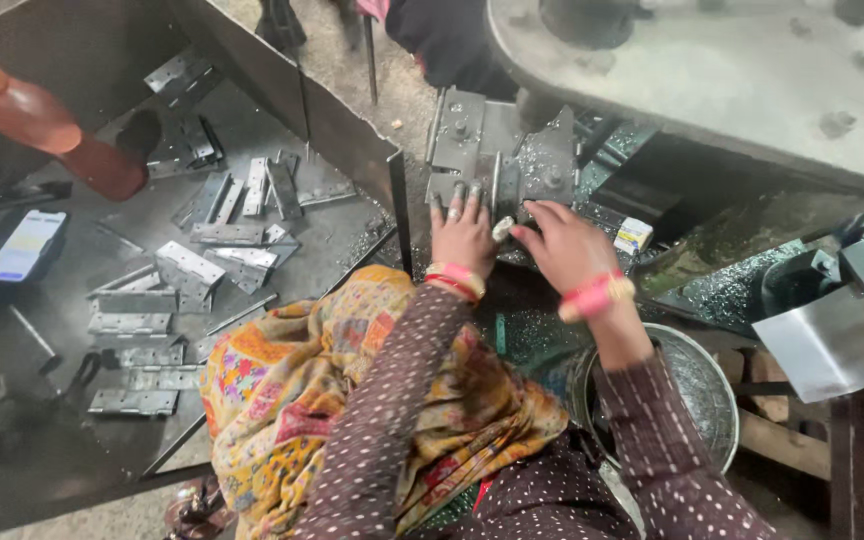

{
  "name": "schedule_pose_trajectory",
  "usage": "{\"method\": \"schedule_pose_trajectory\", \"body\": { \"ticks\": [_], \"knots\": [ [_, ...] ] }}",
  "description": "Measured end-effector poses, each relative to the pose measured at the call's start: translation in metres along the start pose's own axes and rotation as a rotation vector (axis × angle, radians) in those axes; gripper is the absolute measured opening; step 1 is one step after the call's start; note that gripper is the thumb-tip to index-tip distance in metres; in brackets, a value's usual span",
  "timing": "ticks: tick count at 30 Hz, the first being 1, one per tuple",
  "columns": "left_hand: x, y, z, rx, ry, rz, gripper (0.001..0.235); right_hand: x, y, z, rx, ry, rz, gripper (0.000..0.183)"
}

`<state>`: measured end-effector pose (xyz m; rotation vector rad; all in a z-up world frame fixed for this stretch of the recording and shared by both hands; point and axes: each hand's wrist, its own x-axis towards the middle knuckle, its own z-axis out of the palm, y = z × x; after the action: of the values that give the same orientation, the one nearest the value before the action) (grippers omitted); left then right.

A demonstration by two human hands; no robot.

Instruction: The person places metal hinge components onto a press machine by hand, operates a lever to stamp or press the parts, and then removes the finished pieces, placing them into a collection bin.

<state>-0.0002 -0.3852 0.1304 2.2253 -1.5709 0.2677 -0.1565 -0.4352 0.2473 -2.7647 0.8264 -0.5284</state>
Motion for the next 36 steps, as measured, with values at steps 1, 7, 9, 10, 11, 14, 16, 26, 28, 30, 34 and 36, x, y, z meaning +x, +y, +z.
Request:
{"method": "schedule_pose_trajectory", "body": {
  "ticks": [1, 7, 9, 10, 11, 14, 16, 26, 28, 30, 34, 36],
  "knots": [
    [0.002, 0.005, 0.012, -0.013, -0.021, -0.027, 0.049, 0.015, 0.009, 0.012, -0.07, -0.127, 0.073, 0.05],
    [0.005, 0.01, 0.051, -0.011, 0.052, -0.064, 0.039, 0.009, 0.044, 0.05, -0.264, -0.637, 0.278, 0.058],
    [0.005, 0.009, 0.054, -0.039, 0.096, -0.06, 0.039, -0.002, 0.05, 0.059, -0.217, -0.629, 0.334, 0.054],
    [0.005, 0.01, 0.054, -0.028, 0.091, -0.062, 0.04, -0.013, 0.051, 0.064, -0.192, -0.618, 0.359, 0.052],
    [0.006, 0.011, 0.053, -0.016, 0.087, -0.064, 0.04, -0.024, 0.051, 0.069, -0.167, -0.606, 0.384, 0.05],
    [0.005, 0.014, 0.048, 0.013, 0.106, -0.062, 0.039, -0.063, 0.051, 0.092, -0.165, -0.538, 0.43, 0.045],
    [0.006, 0.015, 0.043, 0.019, 0.121, -0.056, 0.039, -0.092, 0.055, 0.115, -0.115, -0.502, 0.5, 0.042],
    [0.005, 0.013, 0.037, 0.02, 0.145, -0.044, 0.031, -0.157, 0.092, 0.2, 0.053, -0.382, 0.52, 0.048],
    [0.002, 0.014, 0.041, 0.026, 0.155, -0.039, 0.031, -0.142, 0.098, 0.178, 0.029, -0.5, 0.458, 0.051],
    [0.01, 0.013, 0.047, 0.039, 0.153, -0.035, 0.033, -0.106, 0.1, 0.156, -0.012, -0.566, 0.423, 0.052],
    [0.032, 0.014, 0.06, 0.156, 0.183, -0.029, 0.035, -0.066, 0.097, 0.125, -0.076, -0.638, 0.416, 0.049],
    [0.041, 0.013, 0.057, 0.191, 0.113, -0.029, 0.035, -0.069, 0.092, 0.125, -0.06, -0.622, 0.419, 0.047]
  ]
}}
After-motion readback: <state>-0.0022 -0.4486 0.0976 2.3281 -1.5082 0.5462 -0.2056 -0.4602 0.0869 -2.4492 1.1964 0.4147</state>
